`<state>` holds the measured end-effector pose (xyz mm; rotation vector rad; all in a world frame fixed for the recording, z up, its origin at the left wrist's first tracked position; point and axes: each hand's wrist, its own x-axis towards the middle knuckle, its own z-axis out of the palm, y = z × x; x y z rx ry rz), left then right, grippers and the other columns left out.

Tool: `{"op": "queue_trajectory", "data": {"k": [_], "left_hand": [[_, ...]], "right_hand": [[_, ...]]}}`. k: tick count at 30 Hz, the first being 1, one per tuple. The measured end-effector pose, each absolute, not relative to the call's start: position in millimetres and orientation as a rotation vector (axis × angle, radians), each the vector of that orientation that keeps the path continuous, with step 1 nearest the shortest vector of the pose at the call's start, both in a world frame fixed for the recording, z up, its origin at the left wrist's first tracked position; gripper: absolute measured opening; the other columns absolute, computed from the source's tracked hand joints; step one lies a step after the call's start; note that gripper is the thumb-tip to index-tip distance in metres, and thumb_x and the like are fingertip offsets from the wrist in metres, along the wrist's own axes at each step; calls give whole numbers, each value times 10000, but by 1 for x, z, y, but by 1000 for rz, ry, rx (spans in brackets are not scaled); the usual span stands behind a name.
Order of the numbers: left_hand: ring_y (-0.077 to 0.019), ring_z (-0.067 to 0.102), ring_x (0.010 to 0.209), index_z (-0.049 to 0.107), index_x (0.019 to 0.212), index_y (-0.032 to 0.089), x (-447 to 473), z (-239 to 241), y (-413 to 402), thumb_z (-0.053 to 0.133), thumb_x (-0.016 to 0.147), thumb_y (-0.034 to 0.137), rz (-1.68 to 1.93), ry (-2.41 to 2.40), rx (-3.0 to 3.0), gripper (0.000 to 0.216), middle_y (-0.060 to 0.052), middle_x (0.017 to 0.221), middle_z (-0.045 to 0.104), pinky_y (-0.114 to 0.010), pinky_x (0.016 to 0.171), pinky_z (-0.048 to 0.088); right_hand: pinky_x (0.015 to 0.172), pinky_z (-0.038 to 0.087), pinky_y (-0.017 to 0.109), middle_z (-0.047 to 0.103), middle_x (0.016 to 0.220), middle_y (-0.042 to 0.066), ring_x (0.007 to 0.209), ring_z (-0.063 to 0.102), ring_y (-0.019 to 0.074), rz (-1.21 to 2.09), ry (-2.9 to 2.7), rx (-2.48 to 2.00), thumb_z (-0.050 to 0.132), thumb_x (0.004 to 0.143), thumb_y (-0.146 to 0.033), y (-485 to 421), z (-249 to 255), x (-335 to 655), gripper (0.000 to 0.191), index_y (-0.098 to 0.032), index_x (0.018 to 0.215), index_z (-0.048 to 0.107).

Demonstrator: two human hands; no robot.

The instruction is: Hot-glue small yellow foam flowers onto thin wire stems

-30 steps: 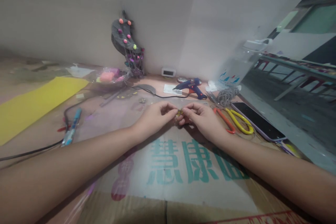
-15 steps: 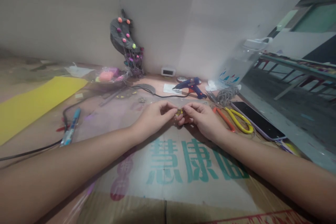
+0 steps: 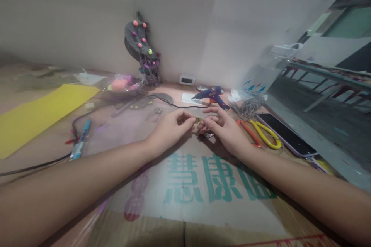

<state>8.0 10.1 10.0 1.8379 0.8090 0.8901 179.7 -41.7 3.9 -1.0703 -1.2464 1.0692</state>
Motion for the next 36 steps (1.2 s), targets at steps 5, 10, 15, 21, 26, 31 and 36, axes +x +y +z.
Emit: {"op": "queue_trajectory", "data": {"k": [5,10,15,21,26,31,36], "left_hand": [[-130,621,682,592,826,159,8,7,12,537,866,315,902,784,1829,170,-17,763,665,-244,652,476],[-134,620,704,599,834,160,8,7,12,538,867,316,901,799,1854,171,-21,776,668,-252,675,472],[-125,605,667,586,822,166,7,6,11,530,872,316,872,772,1856,168,-9,740,659,-243,644,460],[-128,609,659,574,814,168,8,3,14,535,867,319,851,721,1796,165,-6,717,650,-247,642,468],[-125,610,659,569,809,167,9,4,14,541,864,313,840,724,1771,158,-4,711,644,-247,651,472],[-130,614,685,578,819,168,8,5,11,529,870,315,880,755,1847,163,-16,766,667,-251,663,467],[-142,622,724,587,831,171,6,6,10,520,871,301,917,784,1930,151,-25,814,684,-259,678,462]], "right_hand": [[635,512,282,655,715,-9,650,628,141,805,-1385,-1248,675,777,-280,-41,7,181,184,-184,894,571],[552,444,242,634,652,-10,581,569,115,765,-1416,-1349,598,837,-278,-41,6,181,115,-165,815,605],[515,396,222,602,612,-29,539,513,92,798,-1465,-1307,527,902,-333,-40,0,182,197,-175,792,565],[494,381,215,590,607,-37,517,503,86,780,-1480,-1311,533,909,-351,-41,1,182,206,-178,798,548],[510,385,219,597,610,-33,535,520,92,745,-1516,-1322,530,912,-363,-41,2,182,223,-178,790,546],[523,405,226,593,613,-35,543,529,97,740,-1522,-1302,532,914,-375,-41,0,182,227,-181,798,548],[572,445,251,583,613,-36,572,561,114,733,-1538,-1297,524,918,-382,-43,0,182,230,-185,800,544]]}}
